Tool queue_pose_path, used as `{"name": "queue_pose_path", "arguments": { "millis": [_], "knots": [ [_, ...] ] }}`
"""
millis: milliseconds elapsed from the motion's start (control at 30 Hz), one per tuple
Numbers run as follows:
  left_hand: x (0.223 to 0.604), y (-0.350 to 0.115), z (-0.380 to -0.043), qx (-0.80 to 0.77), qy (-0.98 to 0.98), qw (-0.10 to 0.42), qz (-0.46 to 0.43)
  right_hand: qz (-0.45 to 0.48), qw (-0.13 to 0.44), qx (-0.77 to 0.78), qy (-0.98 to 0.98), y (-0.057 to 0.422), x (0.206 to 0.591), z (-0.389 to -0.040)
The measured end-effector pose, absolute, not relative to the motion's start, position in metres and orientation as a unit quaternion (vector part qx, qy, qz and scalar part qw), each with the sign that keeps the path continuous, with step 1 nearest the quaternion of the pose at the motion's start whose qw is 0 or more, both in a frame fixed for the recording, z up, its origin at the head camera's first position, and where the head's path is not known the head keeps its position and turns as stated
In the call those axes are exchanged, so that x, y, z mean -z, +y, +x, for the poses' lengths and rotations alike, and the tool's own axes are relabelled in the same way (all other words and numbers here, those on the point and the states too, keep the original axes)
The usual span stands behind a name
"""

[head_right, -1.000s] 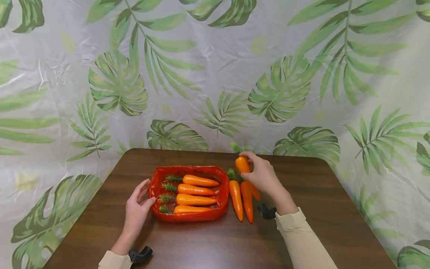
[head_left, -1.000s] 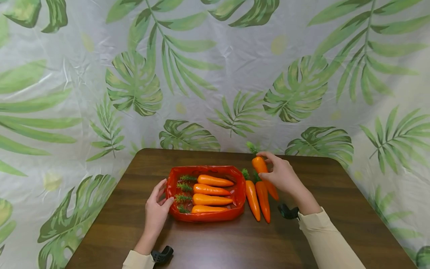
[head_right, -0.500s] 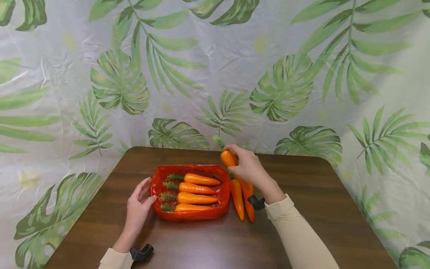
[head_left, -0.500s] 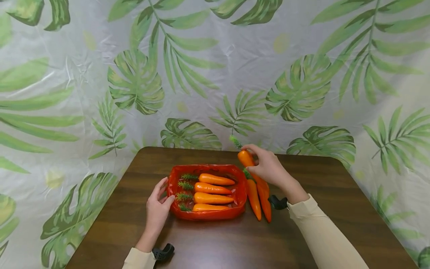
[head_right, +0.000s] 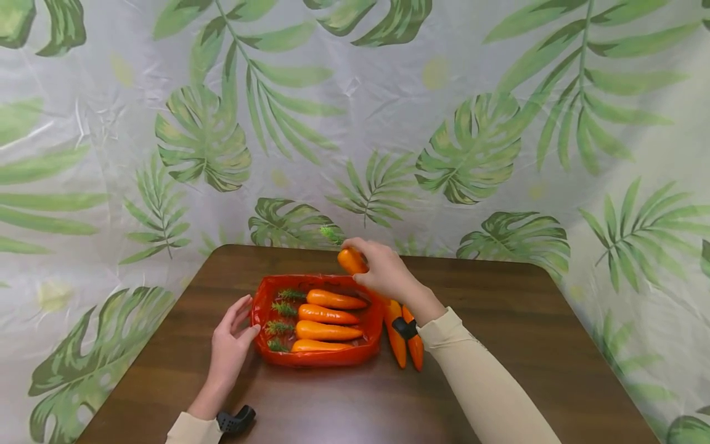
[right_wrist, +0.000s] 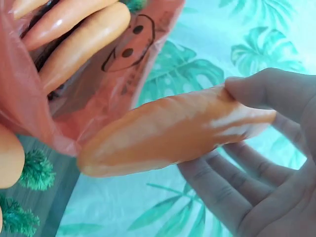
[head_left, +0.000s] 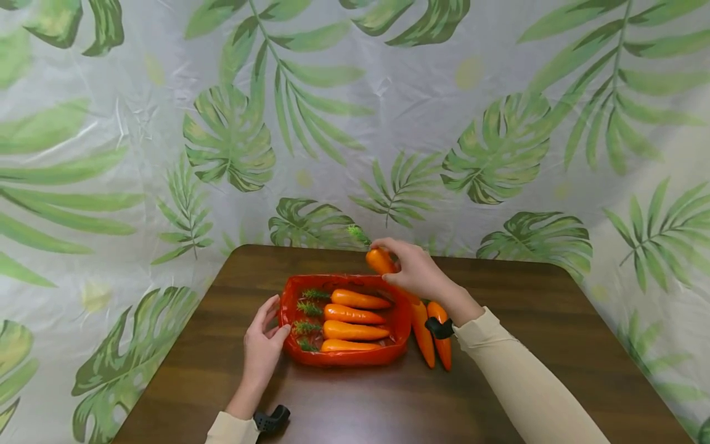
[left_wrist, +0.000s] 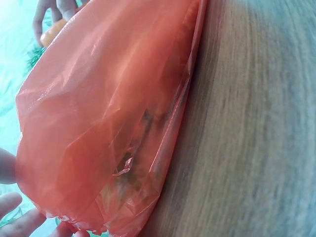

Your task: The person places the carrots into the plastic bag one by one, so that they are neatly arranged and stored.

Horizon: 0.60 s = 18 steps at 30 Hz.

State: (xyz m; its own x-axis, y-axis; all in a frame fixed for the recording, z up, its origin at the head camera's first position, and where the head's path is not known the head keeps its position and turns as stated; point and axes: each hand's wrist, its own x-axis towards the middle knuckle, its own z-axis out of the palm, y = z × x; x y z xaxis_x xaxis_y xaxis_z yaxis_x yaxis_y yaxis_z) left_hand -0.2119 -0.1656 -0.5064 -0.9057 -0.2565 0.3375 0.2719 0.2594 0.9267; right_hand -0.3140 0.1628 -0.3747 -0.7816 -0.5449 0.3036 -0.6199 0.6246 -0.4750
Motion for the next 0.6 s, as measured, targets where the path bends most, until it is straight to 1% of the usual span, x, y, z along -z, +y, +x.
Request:
{"name": "queue_pose_path", "arguments": {
  "millis": [200, 400, 600],
  "knots": [
    [0.506, -0.166, -0.211, 0.607, -0.766, 0.21, -0.006, 0.346, 0.073, -0.269, -0.896, 0.146, 0.375, -0.319],
    [0.506, -0.166, -0.212, 0.607, -0.767, 0.207, -0.002, 0.369, 0.063, -0.225, -0.9, 0.132, 0.379, -0.327],
    [0.506, -0.166, -0.212, 0.611, -0.765, 0.205, -0.002, 0.394, 0.053, -0.212, -0.893, 0.122, 0.392, -0.335]
  ]
}}
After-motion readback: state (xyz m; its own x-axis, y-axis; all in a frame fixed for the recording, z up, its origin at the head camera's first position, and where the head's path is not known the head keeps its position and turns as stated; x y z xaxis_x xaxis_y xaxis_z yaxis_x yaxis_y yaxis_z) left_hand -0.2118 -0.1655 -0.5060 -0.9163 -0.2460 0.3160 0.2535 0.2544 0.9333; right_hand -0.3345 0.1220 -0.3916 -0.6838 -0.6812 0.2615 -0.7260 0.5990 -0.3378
